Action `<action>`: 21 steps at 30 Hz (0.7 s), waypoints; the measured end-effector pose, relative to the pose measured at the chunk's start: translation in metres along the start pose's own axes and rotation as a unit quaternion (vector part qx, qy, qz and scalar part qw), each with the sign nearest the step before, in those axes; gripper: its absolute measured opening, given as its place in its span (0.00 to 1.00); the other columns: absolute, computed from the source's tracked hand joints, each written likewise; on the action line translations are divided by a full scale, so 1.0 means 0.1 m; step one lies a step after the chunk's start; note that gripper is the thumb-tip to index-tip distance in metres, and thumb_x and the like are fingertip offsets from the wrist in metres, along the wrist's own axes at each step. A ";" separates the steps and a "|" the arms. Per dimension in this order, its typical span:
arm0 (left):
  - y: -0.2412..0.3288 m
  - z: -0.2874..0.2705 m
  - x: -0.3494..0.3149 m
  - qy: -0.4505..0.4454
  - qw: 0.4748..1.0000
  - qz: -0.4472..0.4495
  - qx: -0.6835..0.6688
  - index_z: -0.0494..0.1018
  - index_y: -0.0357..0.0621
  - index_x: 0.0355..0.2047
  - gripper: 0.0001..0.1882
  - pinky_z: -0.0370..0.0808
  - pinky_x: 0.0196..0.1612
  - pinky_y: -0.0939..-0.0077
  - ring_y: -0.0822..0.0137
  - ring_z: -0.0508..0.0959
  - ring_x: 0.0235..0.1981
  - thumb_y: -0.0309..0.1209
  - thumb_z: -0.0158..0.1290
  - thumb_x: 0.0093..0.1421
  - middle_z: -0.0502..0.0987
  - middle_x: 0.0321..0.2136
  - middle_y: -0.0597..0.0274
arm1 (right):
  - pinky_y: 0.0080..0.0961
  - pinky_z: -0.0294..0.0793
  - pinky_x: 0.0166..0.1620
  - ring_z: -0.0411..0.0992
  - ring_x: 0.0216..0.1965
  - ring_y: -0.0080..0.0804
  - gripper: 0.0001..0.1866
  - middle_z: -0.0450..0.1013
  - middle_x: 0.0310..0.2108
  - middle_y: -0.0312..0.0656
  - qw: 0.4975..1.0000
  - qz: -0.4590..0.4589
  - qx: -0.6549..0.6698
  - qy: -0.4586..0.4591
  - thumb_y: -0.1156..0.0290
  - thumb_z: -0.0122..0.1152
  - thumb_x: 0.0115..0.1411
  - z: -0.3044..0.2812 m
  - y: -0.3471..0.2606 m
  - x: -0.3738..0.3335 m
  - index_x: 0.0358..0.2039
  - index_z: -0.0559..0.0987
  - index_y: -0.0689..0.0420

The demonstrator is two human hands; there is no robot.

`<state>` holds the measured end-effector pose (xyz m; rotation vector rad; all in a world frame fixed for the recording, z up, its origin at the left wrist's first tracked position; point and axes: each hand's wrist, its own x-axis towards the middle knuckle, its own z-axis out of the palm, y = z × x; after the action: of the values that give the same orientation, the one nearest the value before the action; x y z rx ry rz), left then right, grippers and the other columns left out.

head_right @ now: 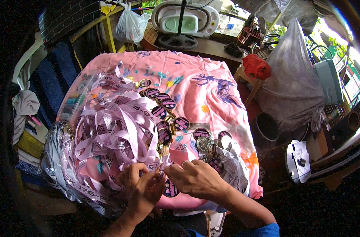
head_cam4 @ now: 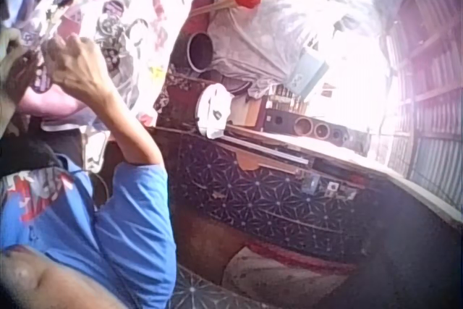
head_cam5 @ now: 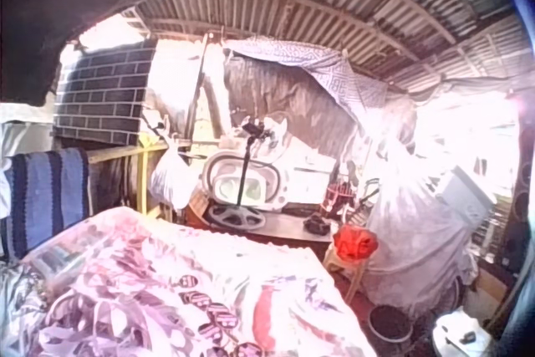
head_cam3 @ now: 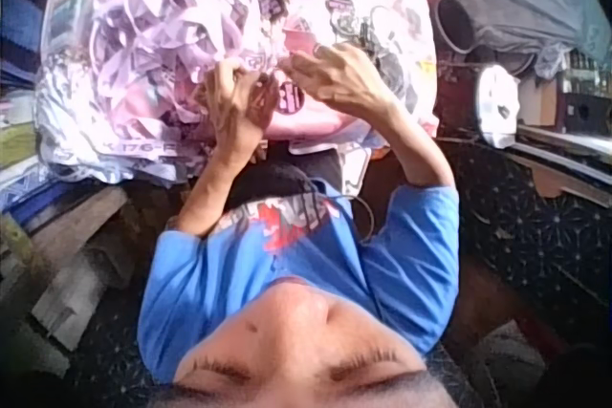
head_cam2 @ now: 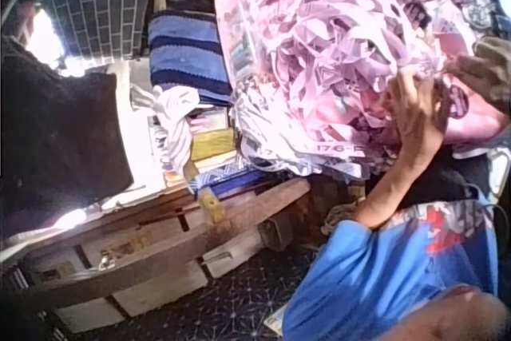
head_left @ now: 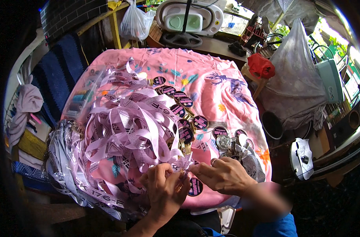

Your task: The person assembles medals by attaching ribbons to metal medallions. They pick up ribbons and medallions from a pile on a pink cloth, thread the ribbon through the medallion, and place the assembled units on the table. The process is repeated for multiple medals.

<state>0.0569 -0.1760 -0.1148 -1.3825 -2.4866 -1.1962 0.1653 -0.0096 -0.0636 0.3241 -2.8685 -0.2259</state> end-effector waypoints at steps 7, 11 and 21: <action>0.04 -0.02 0.06 0.000 1.000 -0.007 0.005 0.77 0.45 0.26 0.15 0.59 0.47 0.58 0.57 0.69 0.39 0.45 0.57 0.54 0.67 0.35 0.59 | 0.16 0.68 0.24 0.63 0.23 0.18 0.22 0.69 0.31 0.23 0.998 0.048 -0.047 0.011 0.67 0.58 0.50 -0.08 0.12 -0.03 0.48 0.80 0.45; 0.10 0.00 0.25 0.017 0.999 0.037 0.029 0.76 0.42 0.25 0.17 0.64 0.41 0.61 0.55 0.68 0.38 0.44 0.64 0.50 0.67 0.34 0.56 | 0.18 0.71 0.28 0.67 0.28 0.22 0.21 0.71 0.38 0.28 0.999 0.046 -0.001 -0.005 0.67 0.56 0.51 0.00 0.24 0.00 0.47 0.78 0.51; 0.02 0.15 0.18 0.020 0.998 0.038 0.038 0.75 0.40 0.23 0.16 0.64 0.44 0.57 0.52 0.67 0.38 0.40 0.52 0.60 0.66 0.33 0.53 | 0.21 0.74 0.31 0.69 0.32 0.24 0.18 0.73 0.45 0.30 0.998 0.020 0.040 -0.033 0.67 0.55 0.52 0.09 0.25 0.03 0.45 0.78 0.52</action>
<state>0.0520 -0.1528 -0.1171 -1.4052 -2.4038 -1.0924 0.1547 0.0149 -0.0670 0.2774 -2.9517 -0.1172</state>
